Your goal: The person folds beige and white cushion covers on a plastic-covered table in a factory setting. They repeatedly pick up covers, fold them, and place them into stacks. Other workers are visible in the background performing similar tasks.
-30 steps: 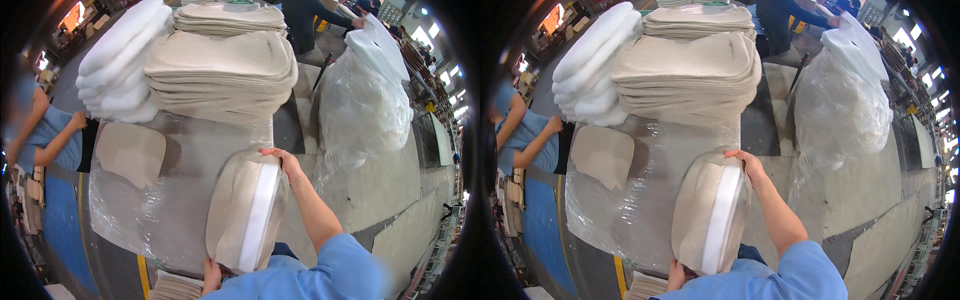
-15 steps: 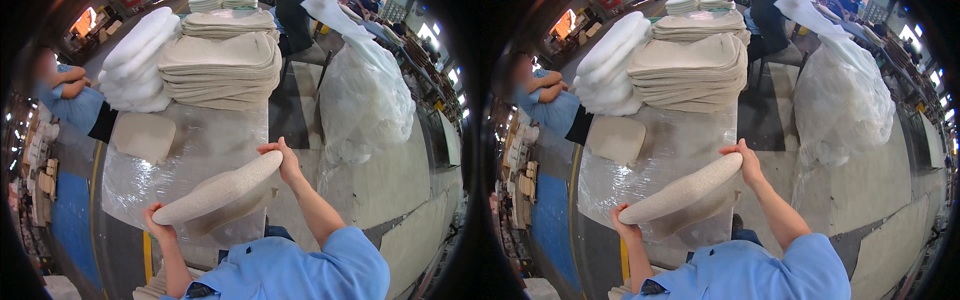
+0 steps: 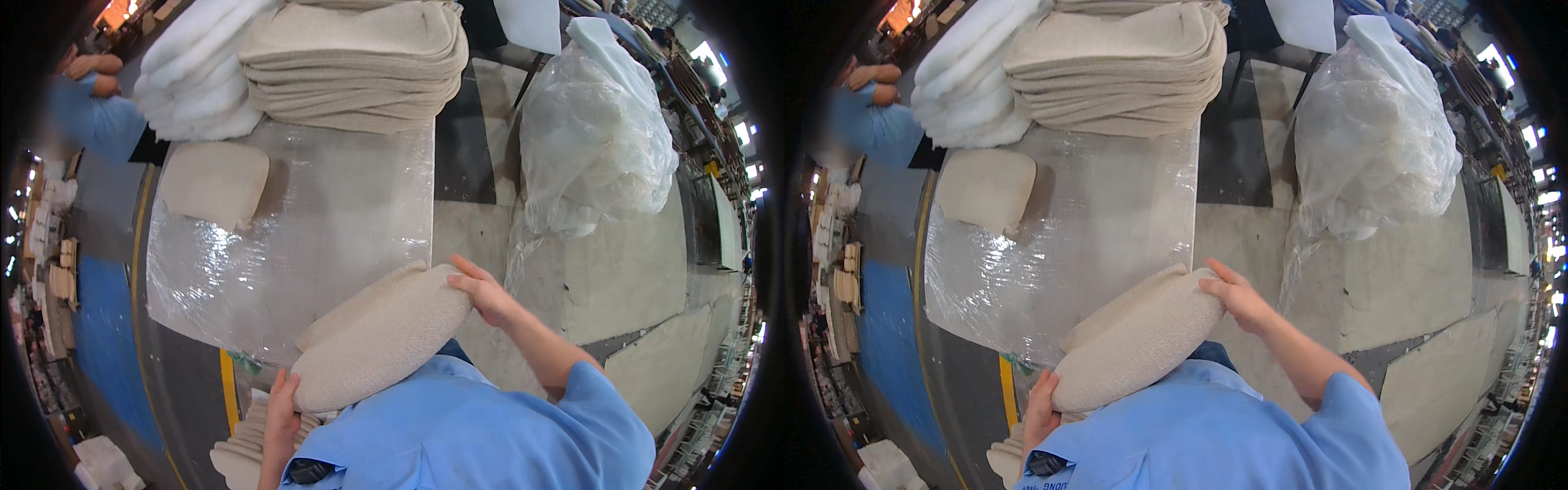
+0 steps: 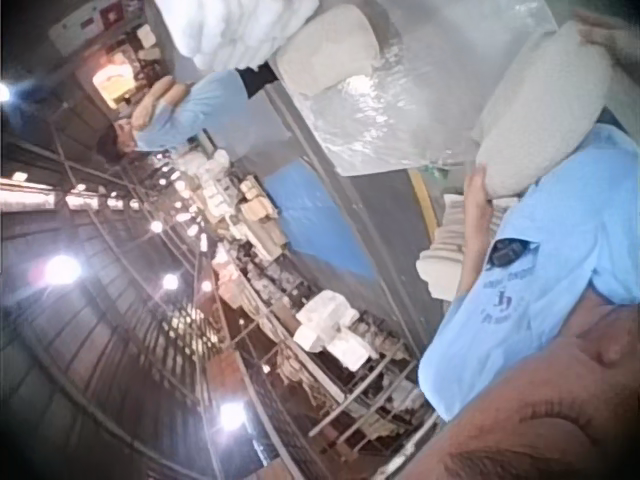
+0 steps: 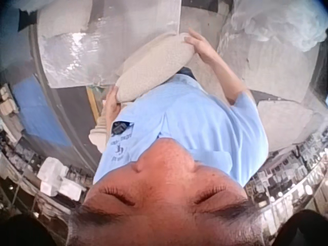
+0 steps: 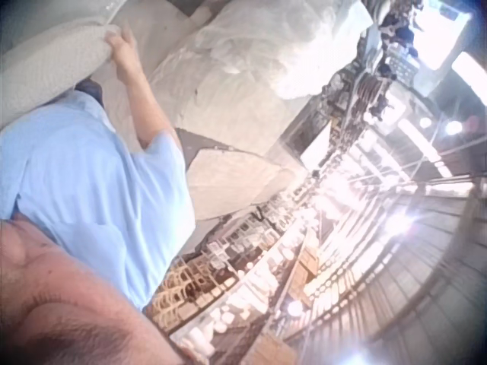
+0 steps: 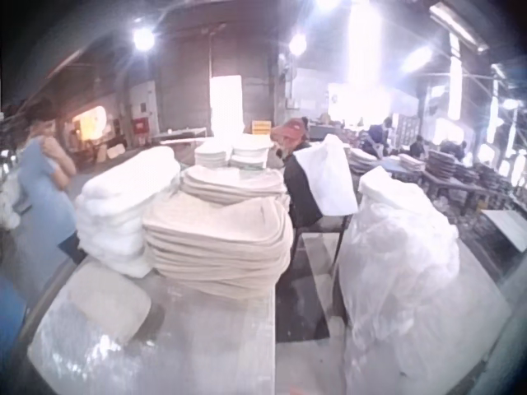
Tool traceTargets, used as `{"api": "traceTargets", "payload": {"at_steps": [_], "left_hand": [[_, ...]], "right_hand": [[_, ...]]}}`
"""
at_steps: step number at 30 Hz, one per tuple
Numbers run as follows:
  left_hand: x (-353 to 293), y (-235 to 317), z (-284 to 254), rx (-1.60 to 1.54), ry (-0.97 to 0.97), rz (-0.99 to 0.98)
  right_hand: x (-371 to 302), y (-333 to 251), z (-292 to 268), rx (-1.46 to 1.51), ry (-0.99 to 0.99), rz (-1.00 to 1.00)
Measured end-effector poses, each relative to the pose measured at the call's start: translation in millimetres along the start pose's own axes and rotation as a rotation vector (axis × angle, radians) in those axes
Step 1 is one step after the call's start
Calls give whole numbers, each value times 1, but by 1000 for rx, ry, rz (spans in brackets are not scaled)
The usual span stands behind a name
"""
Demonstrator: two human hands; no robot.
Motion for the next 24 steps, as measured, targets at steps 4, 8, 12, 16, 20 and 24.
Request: {"api": "traceTargets", "payload": {"at_steps": [4, 8, 12, 16, 20, 24], "left_hand": [[3, 0, 13, 182, -110, -207], [37, -29, 2, 218, -138, -369], [51, -30, 4, 276, -71, -398], [66, -36, -3, 262, -29, -379], [85, -40, -12, 351, -5, -388], [91, -42, -12, 362, -1, -339]], "right_hand": [[-20, -36, 20, -346, -243, 464], [5, -23, 25, -526, -322, 576], [36, -11, 18, -827, -222, 658], [63, -8, 20, -1012, -192, 716], [94, 8, 12, -1141, -163, 564], [109, 14, 14, -1095, -186, 543]]}}
Point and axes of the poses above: each hand's wrist, its own x-axis towards the middle knuckle, its own z-axis out of the palm, y = z × x, the point moved 8 cm from there along x, towards the middle knuckle, and after that the axes turned 1 degree about x, right-handed, at the moved point
